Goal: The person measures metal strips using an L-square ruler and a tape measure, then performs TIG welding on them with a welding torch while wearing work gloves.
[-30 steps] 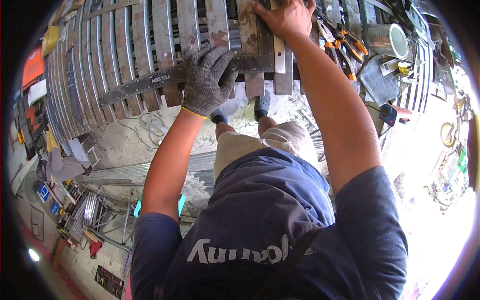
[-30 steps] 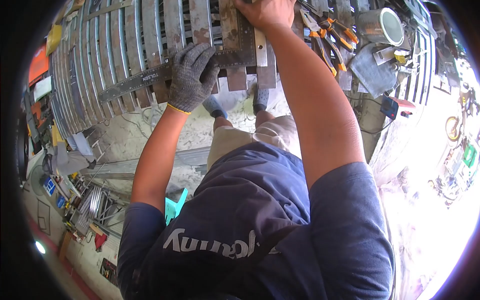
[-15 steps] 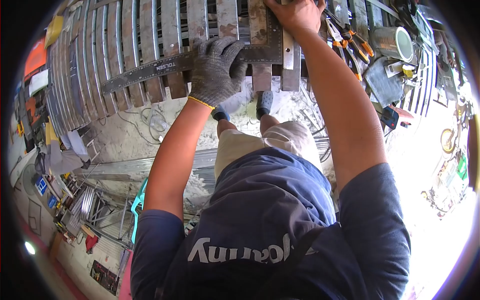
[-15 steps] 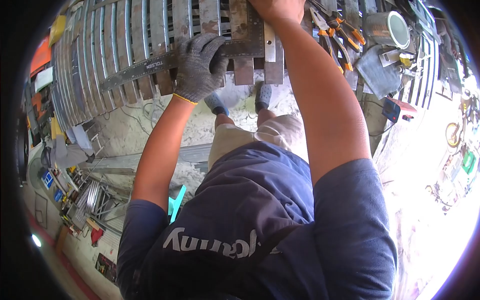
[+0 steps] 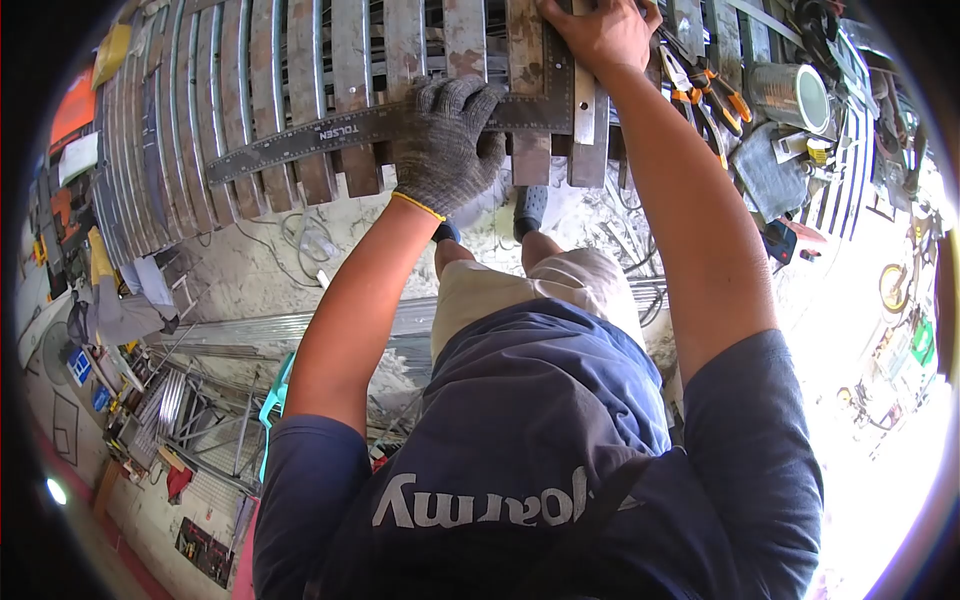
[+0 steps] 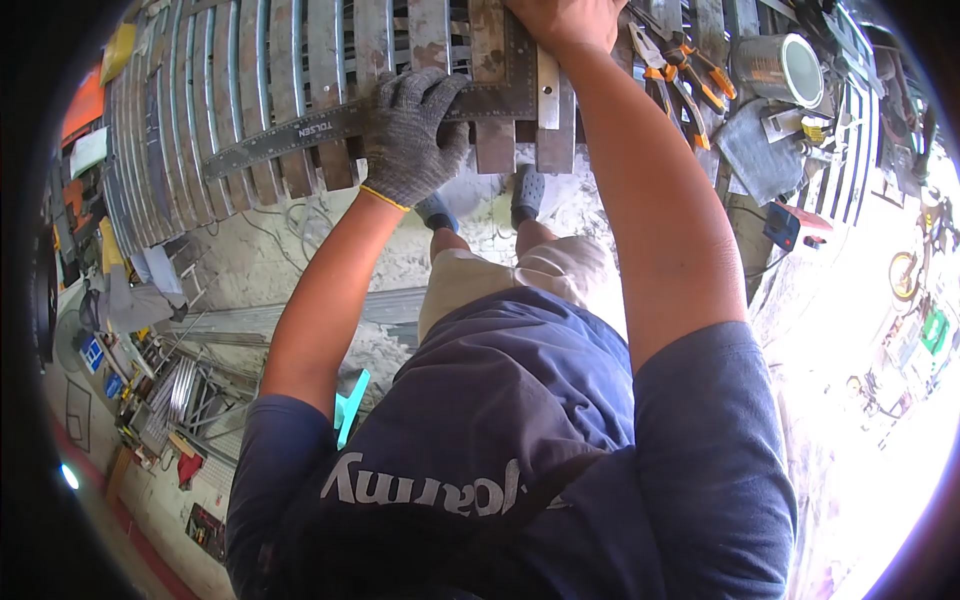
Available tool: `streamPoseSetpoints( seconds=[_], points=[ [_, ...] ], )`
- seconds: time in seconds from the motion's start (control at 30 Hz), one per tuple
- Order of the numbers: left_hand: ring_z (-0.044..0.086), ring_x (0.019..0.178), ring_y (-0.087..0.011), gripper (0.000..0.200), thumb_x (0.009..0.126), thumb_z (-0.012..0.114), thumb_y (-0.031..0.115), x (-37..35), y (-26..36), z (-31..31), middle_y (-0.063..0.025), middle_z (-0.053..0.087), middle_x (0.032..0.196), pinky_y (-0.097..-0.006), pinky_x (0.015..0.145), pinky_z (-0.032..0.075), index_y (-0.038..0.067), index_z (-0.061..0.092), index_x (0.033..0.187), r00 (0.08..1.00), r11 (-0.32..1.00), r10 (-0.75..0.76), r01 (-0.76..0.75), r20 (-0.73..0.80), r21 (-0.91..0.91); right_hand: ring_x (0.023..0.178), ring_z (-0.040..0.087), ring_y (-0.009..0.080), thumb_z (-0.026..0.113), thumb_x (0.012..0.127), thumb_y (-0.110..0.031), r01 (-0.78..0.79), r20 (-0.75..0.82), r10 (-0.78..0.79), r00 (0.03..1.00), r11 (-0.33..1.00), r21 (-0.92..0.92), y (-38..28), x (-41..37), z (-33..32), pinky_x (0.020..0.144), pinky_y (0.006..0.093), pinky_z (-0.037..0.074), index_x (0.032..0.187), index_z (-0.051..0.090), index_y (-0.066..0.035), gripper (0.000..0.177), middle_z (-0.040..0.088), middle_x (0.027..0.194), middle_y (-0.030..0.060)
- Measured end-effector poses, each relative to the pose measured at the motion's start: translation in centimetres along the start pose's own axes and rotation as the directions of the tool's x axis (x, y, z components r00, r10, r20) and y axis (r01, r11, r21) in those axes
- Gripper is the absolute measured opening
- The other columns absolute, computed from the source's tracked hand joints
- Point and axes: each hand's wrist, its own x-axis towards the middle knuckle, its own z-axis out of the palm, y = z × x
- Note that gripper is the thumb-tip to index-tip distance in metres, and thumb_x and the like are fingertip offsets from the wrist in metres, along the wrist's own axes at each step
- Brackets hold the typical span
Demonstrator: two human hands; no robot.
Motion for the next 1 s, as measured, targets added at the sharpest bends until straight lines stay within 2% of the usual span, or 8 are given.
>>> streamPoseSetpoints(
  seconds=[0.13,0.23,0.27,0.37,0.53,0.73,1.0],
  points=[
    [0.056,0.138,-0.0403,0.075,0.080,0.088,0.032,0.0,-0.1,-1.3,-0.0154,0.061,0.144,-0.0566,0.126,0.040,0.016,0.068,0.150,0.999,0.995,0.026,-0.021,0.046,-0.092,0.159,0.051,0.0273,0.083,0.090,-0.060,-0.016,0.010,0.016,1.000,1.000,0.006,-0.1,0.0,-0.2,0.137,0.0671,0.019,0.152,0.073,-0.024,0.072,0.053,0.175,0.0021],
    [0.055,0.140,-0.0408,0.081,0.079,0.090,0.037,-1.3,-1.3,-2.7,-0.0169,0.061,0.147,-0.0556,0.128,0.038,0.015,0.066,0.154,0.999,0.988,-0.023,0.015,-0.050,-0.156,0.157,0.054,0.0264,0.084,0.089,-0.059,0.001,-0.005,-0.001,1.000,1.000,0.029,0.1,0.1,-0.1,0.138,0.0628,0.018,0.149,0.075,-0.021,0.072,0.055,0.174,0.0019],
    [0.055,0.141,-0.0403,0.078,0.084,0.089,0.037,-2.1,-1.8,-3.6,-0.0170,0.060,0.149,-0.0555,0.127,0.038,0.013,0.065,0.154,0.996,0.998,-0.054,0.052,-0.067,-0.020,0.157,0.054,0.0263,0.084,0.090,-0.059,-0.006,-0.017,0.006,1.000,1.000,0.025,0.0,0.1,0.1,0.137,0.0631,0.020,0.148,0.075,-0.020,0.071,0.056,0.173,0.0020],
    [0.055,0.141,-0.0395,0.074,0.088,0.087,0.036,-4.2,-5.4,-3.3,-0.0164,0.060,0.149,-0.0560,0.126,0.038,0.012,0.065,0.155,0.998,0.998,-0.059,0.059,-0.016,0.007,0.157,0.054,0.0261,0.084,0.090,-0.059,0.003,-0.039,-0.004,0.999,1.000,-0.011,0.0,0.0,0.3,0.136,0.0638,0.024,0.147,0.076,-0.019,0.070,0.057,0.172,0.0018],
    [0.057,0.136,-0.0382,0.064,0.089,0.082,0.032,-3.0,-5.2,-3.9,-0.0131,0.062,0.147,-0.0559,0.123,0.040,0.021,0.069,0.151,0.996,0.994,-0.071,0.067,0.045,0.087,0.152,0.058,0.0271,0.085,0.091,-0.055,0.041,-0.064,-0.043,0.997,0.998,-0.037,0.1,0.0,0.9,0.136,0.0607,0.023,0.146,0.077,-0.020,0.065,0.059,0.170,0.0036],
    [0.059,0.131,-0.0385,0.059,0.087,0.079,0.025,-3.0,-5.7,-2.8,-0.0125,0.063,0.141,-0.0554,0.118,0.044,0.020,0.073,0.145,0.995,0.996,-0.090,0.090,0.034,0.010,0.149,0.061,0.0273,0.085,0.092,-0.054,0.082,-0.079,-0.084,0.993,0.996,-0.025,0.6,0.2,1.4,0.135,0.0584,0.023,0.143,0.079,-0.019,0.062,0.061,0.168,0.0055],
    [0.060,0.125,-0.0392,0.059,0.084,0.080,0.019,-2.9,-6.2,-2.5,-0.0151,0.063,0.134,-0.0552,0.112,0.048,0.014,0.074,0.142,1.000,0.999,-0.013,0.012,-0.005,-0.037,0.150,0.061,0.0275,0.086,0.089,-0.056,0.054,-0.067,-0.057,0.996,0.998,-0.041,0.0,0.0,0.9,0.136,0.0575,0.024,0.143,0.079,-0.018,0.066,0.060,0.169,0.0056]
  ],
)
